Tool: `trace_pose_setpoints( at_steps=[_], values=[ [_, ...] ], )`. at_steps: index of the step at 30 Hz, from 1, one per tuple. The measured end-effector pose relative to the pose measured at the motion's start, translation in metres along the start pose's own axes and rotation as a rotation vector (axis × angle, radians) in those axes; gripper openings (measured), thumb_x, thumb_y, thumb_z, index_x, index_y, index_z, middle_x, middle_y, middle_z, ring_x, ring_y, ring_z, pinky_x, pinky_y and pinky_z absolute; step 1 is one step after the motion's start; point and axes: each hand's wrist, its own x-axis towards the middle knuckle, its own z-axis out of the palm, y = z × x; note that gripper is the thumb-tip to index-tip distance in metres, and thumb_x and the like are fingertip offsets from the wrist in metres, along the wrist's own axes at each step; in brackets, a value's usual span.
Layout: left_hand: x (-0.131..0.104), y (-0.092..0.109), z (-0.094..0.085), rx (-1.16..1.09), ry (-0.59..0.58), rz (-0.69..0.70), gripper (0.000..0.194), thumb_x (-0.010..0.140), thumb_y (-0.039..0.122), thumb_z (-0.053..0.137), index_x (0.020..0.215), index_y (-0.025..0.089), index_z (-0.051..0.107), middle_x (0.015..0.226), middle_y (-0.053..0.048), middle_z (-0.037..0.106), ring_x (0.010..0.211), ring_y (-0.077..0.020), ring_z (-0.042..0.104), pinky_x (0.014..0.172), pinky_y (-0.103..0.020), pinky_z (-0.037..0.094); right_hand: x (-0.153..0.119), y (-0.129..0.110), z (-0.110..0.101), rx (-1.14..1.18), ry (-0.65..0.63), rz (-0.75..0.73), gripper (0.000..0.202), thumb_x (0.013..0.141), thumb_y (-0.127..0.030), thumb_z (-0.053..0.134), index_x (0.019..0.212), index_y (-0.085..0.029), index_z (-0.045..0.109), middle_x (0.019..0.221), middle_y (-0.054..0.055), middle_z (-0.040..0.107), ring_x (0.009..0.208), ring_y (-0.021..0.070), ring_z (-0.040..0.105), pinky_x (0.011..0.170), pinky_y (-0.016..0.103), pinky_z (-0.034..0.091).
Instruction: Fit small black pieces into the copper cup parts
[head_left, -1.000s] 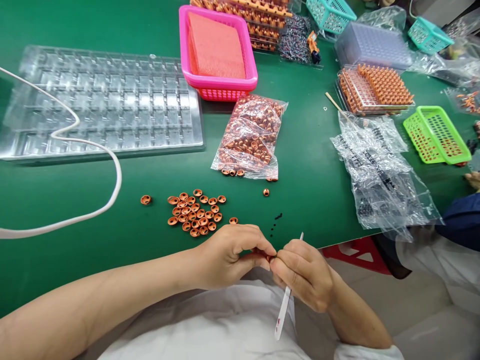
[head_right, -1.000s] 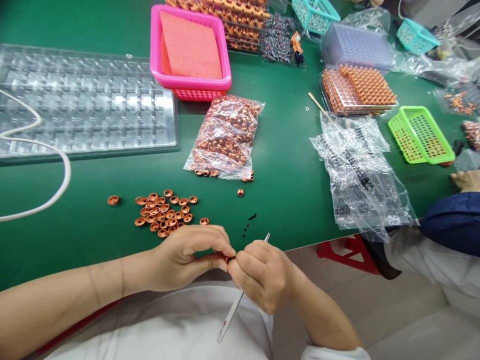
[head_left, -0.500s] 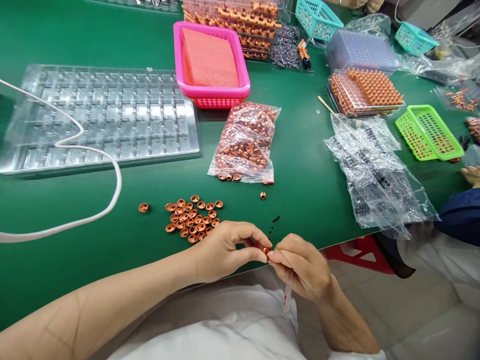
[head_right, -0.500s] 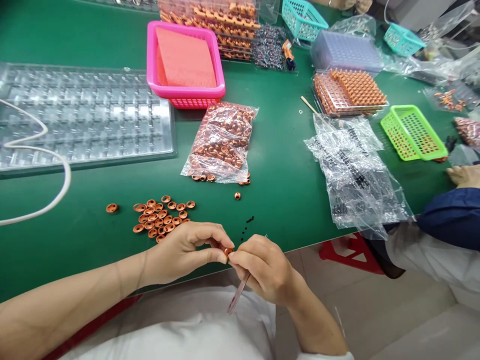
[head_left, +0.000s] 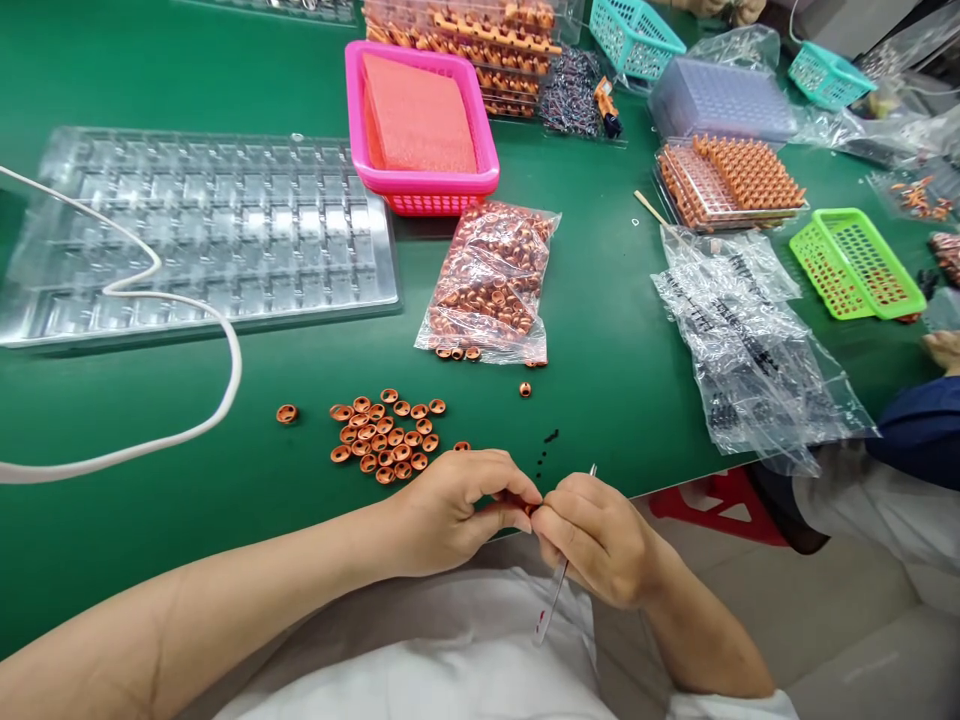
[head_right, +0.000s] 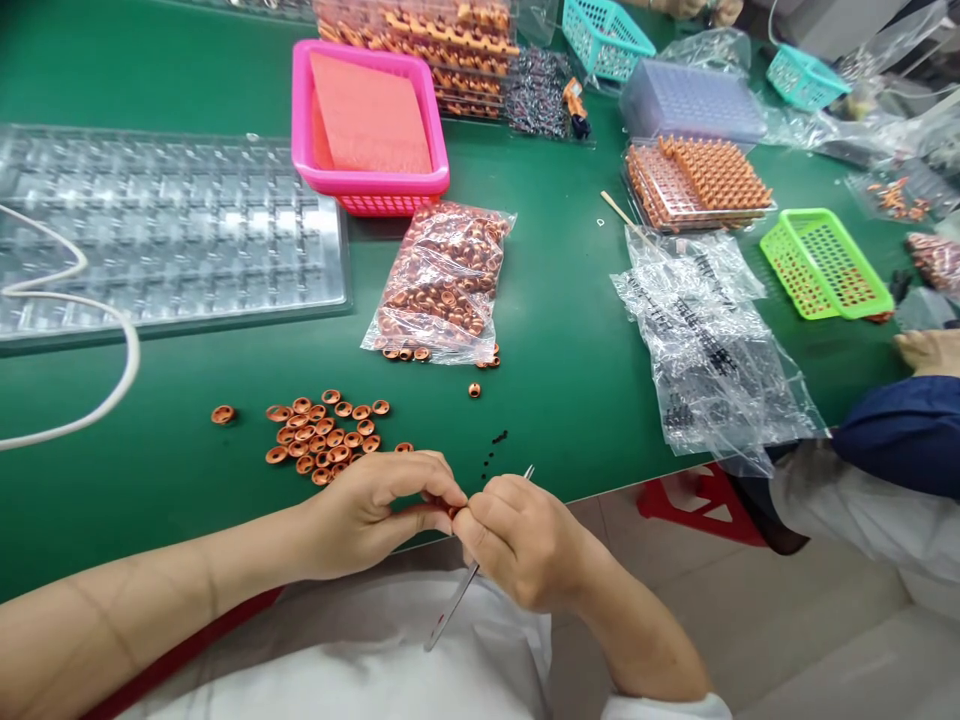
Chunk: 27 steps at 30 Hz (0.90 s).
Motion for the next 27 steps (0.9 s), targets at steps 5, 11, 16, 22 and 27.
trace_pose_setpoints(
  at_steps=[5,11,16,22,27],
  values=[
    [0.003,0.004,-0.002,-0.066,-0.016,-0.125,0.008,0.089,0.016,0.067,0.089,0.015,0.074,0.081,-0.005,0.073,0.072,-0.0134,0.068,0.069,-0.021,0.053,-0.003,0.002,0.004,0.100,0.006,0.095,0.014,0.094,-0.007,0.053,0.104,-0.015,0.059,0.080,0.005,0.064,0.068,0.0150,0.051,0.062,0.030,0.046],
    [0.004,0.007,-0.004,-0.583,0.019,-0.381,0.013,0.081,0.020,0.078,0.089,0.013,0.071,0.082,-0.004,0.075,0.075,-0.0135,0.070,0.072,-0.023,0.056,-0.012,0.001,-0.004,0.439,0.356,0.376,0.029,0.086,-0.003,0.068,0.110,-0.018,0.063,0.085,0.003,0.067,0.075,0.0144,0.060,0.062,0.027,0.049],
    [0.005,0.004,-0.004,-0.778,0.037,-0.409,0.018,0.076,0.016,0.084,0.087,0.012,0.070,0.080,-0.001,0.072,0.072,-0.0091,0.067,0.071,-0.019,0.055,-0.022,0.000,-0.001,0.470,0.555,0.513,0.019,0.088,-0.006,0.064,0.100,-0.020,0.068,0.079,0.002,0.064,0.068,0.0153,0.058,0.060,0.030,0.047],
    [0.006,0.007,-0.003,-0.800,0.040,-0.431,0.018,0.076,0.017,0.084,0.087,0.013,0.069,0.080,-0.001,0.072,0.073,-0.0094,0.066,0.072,-0.020,0.054,-0.028,-0.003,0.005,0.480,0.576,0.565,0.026,0.085,-0.002,0.063,0.100,-0.022,0.069,0.077,0.001,0.062,0.069,0.0158,0.056,0.062,0.030,0.044],
    [0.006,0.008,-0.003,-0.718,0.031,-0.452,0.017,0.078,0.021,0.079,0.088,0.015,0.067,0.081,-0.002,0.072,0.074,-0.0116,0.066,0.073,-0.023,0.054,-0.031,-0.004,0.006,0.502,0.601,0.585,0.028,0.084,-0.001,0.063,0.100,-0.023,0.070,0.077,0.001,0.062,0.069,0.0163,0.057,0.062,0.031,0.044]
  ],
)
